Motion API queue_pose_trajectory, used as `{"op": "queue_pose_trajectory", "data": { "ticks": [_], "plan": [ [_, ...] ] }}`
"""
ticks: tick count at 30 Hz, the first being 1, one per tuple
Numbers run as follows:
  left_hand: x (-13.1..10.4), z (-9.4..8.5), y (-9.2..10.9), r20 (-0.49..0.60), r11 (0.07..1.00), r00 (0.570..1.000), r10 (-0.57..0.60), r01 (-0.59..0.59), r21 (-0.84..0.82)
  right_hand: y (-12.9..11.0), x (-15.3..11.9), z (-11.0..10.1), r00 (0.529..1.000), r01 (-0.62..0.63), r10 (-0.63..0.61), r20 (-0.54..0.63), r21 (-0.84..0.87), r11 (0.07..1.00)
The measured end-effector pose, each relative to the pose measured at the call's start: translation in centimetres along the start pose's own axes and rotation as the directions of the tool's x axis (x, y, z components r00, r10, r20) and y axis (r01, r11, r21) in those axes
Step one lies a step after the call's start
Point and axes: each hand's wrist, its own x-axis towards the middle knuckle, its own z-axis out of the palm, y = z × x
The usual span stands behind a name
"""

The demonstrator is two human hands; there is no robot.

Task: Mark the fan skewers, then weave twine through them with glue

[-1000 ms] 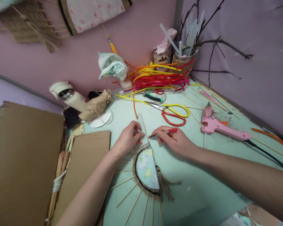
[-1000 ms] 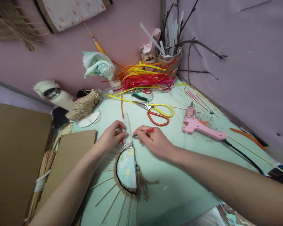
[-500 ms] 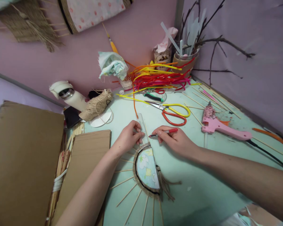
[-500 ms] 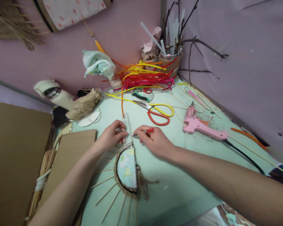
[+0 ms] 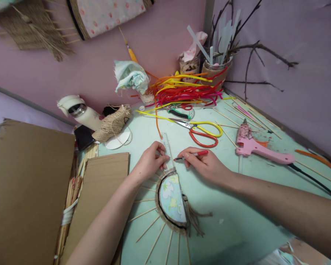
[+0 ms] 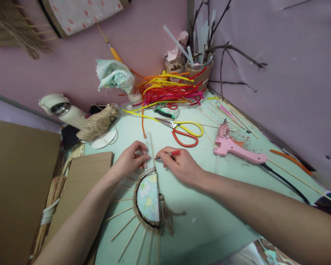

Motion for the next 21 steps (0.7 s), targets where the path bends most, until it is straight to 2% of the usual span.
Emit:
{"op": "queue_pose_trajectory", "data": {
  "ticks": [12,21],
  "plan": [
    [-0.2,-0.01,0.03,-0.016,0.995,1.0,0.017,-0.015,0.099,-0.07,-0.04,-0.08,1.0,-0.005,0.005,0.0,-0.001,1.0],
    [-0.22,-0.07,0.27,0.007,0.999,1.0,-0.007,0.007,0.043,-0.01,-0.02,-0.12,1.0,-0.007,0.007,0.007,-0.002,1.0]
  ]
}}
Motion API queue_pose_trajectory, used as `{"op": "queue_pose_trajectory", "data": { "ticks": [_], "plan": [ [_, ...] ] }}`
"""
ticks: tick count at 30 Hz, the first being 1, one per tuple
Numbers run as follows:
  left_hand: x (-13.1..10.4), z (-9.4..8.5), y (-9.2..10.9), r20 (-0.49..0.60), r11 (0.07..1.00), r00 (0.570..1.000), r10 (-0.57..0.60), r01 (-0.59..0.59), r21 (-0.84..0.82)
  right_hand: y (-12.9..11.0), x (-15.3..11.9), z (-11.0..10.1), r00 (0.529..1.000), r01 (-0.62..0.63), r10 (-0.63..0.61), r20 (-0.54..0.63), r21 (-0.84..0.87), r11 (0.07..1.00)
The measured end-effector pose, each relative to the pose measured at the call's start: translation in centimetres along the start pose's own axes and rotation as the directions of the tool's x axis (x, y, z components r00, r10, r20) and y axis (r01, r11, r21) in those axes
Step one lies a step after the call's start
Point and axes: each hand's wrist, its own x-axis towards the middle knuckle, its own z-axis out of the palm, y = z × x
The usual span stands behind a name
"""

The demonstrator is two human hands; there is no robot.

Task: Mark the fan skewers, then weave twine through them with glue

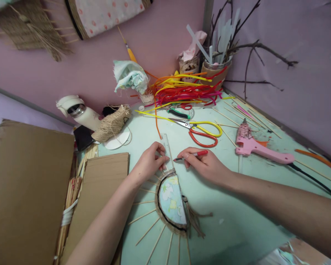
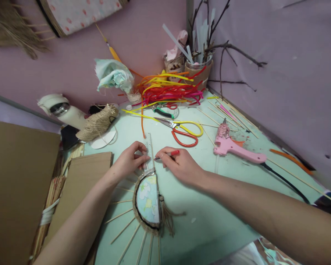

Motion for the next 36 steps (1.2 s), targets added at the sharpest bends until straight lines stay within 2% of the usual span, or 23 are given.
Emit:
{"op": "queue_pose_trajectory", "data": {
  "ticks": [8,36],
  "plan": [
    [0.06,0.02,-0.1,-0.003,0.999,1.0,-0.007,0.007,-0.053,-0.22,-0.07,-0.01,1.0,0.011,-0.011,0.002,-0.012,1.0],
    [0.13,-0.02,-0.27,0.0,1.0,1.0,0.001,-0.001,0.01,-0.17,-0.06,0.01,1.0,0.002,-0.002,0.023,-0.015,1.0]
  ]
}}
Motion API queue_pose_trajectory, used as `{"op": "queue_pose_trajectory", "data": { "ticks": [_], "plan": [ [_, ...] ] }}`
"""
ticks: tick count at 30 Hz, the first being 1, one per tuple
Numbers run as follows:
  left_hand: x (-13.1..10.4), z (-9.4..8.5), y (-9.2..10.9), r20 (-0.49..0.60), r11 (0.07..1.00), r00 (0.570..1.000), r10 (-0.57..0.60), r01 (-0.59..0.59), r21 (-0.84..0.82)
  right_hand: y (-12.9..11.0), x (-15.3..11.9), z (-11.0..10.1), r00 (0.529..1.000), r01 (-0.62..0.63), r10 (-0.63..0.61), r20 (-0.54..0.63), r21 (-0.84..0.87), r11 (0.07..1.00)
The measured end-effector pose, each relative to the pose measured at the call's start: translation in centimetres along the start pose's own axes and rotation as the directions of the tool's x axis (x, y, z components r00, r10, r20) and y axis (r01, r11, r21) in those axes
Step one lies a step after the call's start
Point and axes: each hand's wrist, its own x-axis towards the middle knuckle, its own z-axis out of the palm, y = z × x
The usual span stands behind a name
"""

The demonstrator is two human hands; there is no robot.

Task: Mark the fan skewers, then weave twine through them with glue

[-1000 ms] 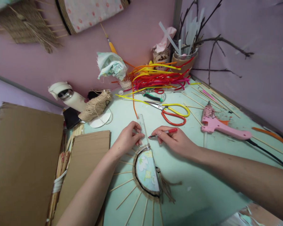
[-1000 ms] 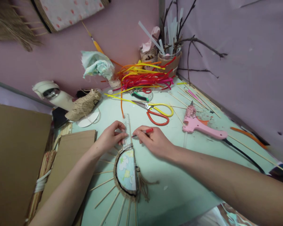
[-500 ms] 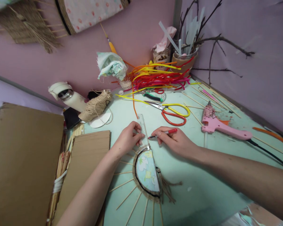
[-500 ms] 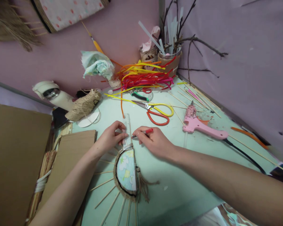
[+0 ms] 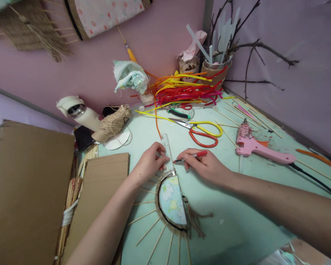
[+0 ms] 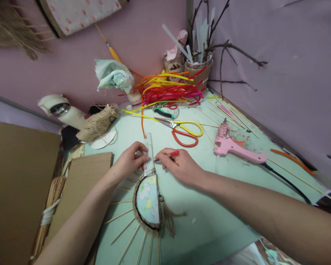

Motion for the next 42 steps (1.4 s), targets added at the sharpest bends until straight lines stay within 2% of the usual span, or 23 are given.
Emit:
{"op": "queue_pose_trajectory", "data": {
  "ticks": [25,33,38,42],
  "plan": [
    [0.01,0.03,-0.07,-0.007,1.0,1.0,-0.006,0.006,0.002,0.03,0.06,0.07,1.0,-0.021,0.021,-0.004,-0.021,1.0],
    [-0.03,0.02,0.04,-0.012,1.0,1.0,-0.006,0.005,-0.025,-0.15,-0.01,-0.01,1.0,0.01,-0.01,0.002,-0.014,1.0],
    [-0.02,0.14,-0.05,-0.007,1.0,1.0,-0.011,0.011,-0.014,0.09,0.07,0.03,1.0,-0.03,0.03,-0.005,-0.029,0.999],
    [-0.08,-0.01,0.49,-0.003,0.998,1.0,-0.027,0.027,-0.058,0.43,0.18,-0.04,1.0,0.004,-0.004,-0.028,-0.021,1.0]
  ]
}}
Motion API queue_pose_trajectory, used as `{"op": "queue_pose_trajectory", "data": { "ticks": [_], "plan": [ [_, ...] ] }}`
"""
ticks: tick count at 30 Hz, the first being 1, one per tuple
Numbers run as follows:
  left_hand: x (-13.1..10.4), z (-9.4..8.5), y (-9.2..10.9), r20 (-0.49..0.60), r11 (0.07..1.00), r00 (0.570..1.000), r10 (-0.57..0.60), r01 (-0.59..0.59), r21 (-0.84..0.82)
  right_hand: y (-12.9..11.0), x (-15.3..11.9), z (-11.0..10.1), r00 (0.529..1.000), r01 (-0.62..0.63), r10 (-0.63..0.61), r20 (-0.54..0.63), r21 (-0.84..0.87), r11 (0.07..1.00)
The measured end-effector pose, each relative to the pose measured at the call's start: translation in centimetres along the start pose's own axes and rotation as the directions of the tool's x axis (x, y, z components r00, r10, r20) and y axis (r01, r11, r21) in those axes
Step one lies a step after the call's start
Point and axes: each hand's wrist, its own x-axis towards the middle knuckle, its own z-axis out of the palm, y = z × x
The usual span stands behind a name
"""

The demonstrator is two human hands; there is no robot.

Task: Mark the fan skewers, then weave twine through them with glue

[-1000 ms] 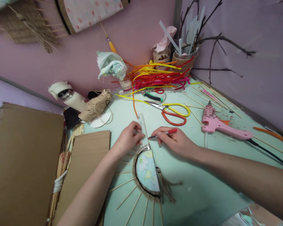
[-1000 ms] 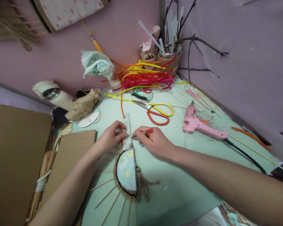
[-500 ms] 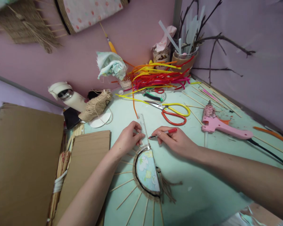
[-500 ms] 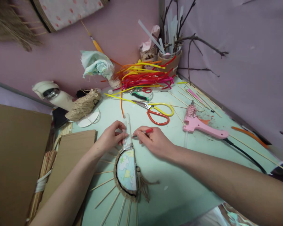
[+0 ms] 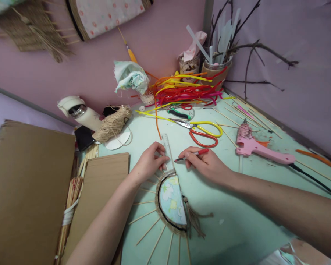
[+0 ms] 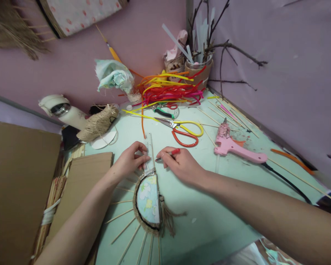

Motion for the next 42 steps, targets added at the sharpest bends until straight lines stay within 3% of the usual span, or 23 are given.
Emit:
{"op": "queue_pose_trajectory", "data": {
  "ticks": [6,10,14,17,21,25,29,32,35,38,42],
  "plan": [
    [-0.3,-1.9,1.3,-0.062,0.989,0.996,0.062,-0.069,-0.13,-0.3,-0.3,-0.2,0.997,0.044,-0.041,-0.062,0.055,0.998],
    [-0.7,-3.1,1.6,-0.131,0.987,0.986,0.106,-0.12,-0.107,-0.4,-0.5,-0.3,0.997,0.043,-0.033,-0.064,0.154,0.987],
    [-1.5,-3.4,2.2,-0.165,0.995,0.982,0.086,-0.094,-0.04,-0.5,-0.7,-0.4,0.998,0.057,-0.051,-0.047,0.135,0.989],
    [-2.4,-2.4,3.1,-0.177,0.996,0.981,0.084,-0.087,-0.005,-0.8,-1.1,-0.2,0.999,0.032,-0.036,0.025,0.151,0.988],
    [-3.5,0.8,4.2,-0.203,0.992,0.971,0.128,-0.126,0.024,-1.2,-1.6,0.2,0.993,-0.024,-0.003,0.118,0.228,0.973],
    [-3.8,4.1,4.9,-0.23,0.982,0.955,0.188,-0.178,0.065,-1.5,-1.6,0.4,0.996,-0.063,0.048,0.08,0.19,0.98],
    [-4.3,4.1,5.1,-0.316,0.976,0.925,0.211,-0.183,0.117,-1.6,-1.3,0.0,0.995,-0.089,0.082,0.049,0.186,0.979],
    [-6.3,2.4,4.2,-0.441,0.98,0.878,0.189,-0.142,0.138,-1.3,-0.9,-0.5,0.998,-0.062,0.062,-0.009,0.063,0.996],
    [-10.0,1.3,2.1,-0.53,0.997,0.844,0.082,-0.07,0.044,-0.4,-0.3,-1.1,0.998,-0.003,-0.005,-0.068,-0.125,0.992],
    [-14.3,1.8,-0.1,-0.612,0.999,0.789,-0.047,0.022,-0.049,0.8,0.5,-1.5,0.993,0.038,-0.065,-0.094,-0.266,0.963],
    [-18.6,3.6,-2.1,-0.67,0.989,0.729,-0.143,0.076,-0.128,1.8,1.2,-1.6,0.983,0.079,-0.135,-0.124,-0.378,0.923]
  ]
}}
